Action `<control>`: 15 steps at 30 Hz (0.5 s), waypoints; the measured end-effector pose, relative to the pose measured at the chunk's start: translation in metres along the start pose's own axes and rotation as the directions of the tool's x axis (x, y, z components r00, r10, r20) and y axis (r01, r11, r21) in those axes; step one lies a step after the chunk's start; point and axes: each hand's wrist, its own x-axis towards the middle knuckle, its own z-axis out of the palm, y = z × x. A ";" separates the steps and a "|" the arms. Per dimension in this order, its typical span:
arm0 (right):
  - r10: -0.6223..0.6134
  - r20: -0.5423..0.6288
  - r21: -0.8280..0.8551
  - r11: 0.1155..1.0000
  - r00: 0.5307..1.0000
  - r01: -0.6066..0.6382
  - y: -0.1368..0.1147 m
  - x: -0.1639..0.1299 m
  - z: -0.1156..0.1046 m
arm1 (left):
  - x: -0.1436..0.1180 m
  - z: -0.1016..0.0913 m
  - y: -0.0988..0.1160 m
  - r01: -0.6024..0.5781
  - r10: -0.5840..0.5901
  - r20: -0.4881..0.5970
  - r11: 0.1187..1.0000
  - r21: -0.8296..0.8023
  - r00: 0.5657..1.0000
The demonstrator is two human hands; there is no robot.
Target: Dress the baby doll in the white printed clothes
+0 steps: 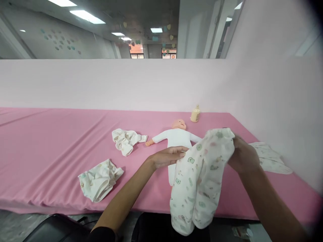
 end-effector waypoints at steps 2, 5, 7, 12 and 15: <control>-0.017 -0.032 -0.022 1.000 0.999 0.016 -0.007 0.005 -0.005 | 0.003 -0.002 0.001 0.036 -0.037 -0.020 0.998 -0.046 0.999; -0.017 -0.106 -0.123 0.992 0.994 0.004 -0.010 0.010 -0.019 | 0.000 -0.006 0.012 -0.020 0.029 -0.194 0.999 0.049 0.981; -0.028 -0.166 -0.231 0.973 0.986 -0.012 -0.010 0.013 -0.030 | -0.007 -0.009 0.027 -0.099 0.134 -0.283 0.986 0.135 0.950; -0.070 -0.271 -0.428 0.902 0.960 -0.055 -0.005 0.020 -0.051 | -0.024 -0.018 0.071 -0.125 0.248 -0.388 0.940 0.317 0.888; -0.085 -0.283 -0.519 0.851 0.955 -0.078 -0.004 0.021 -0.048 | -0.021 -0.021 0.079 0.042 0.068 -0.334 0.949 0.312 0.940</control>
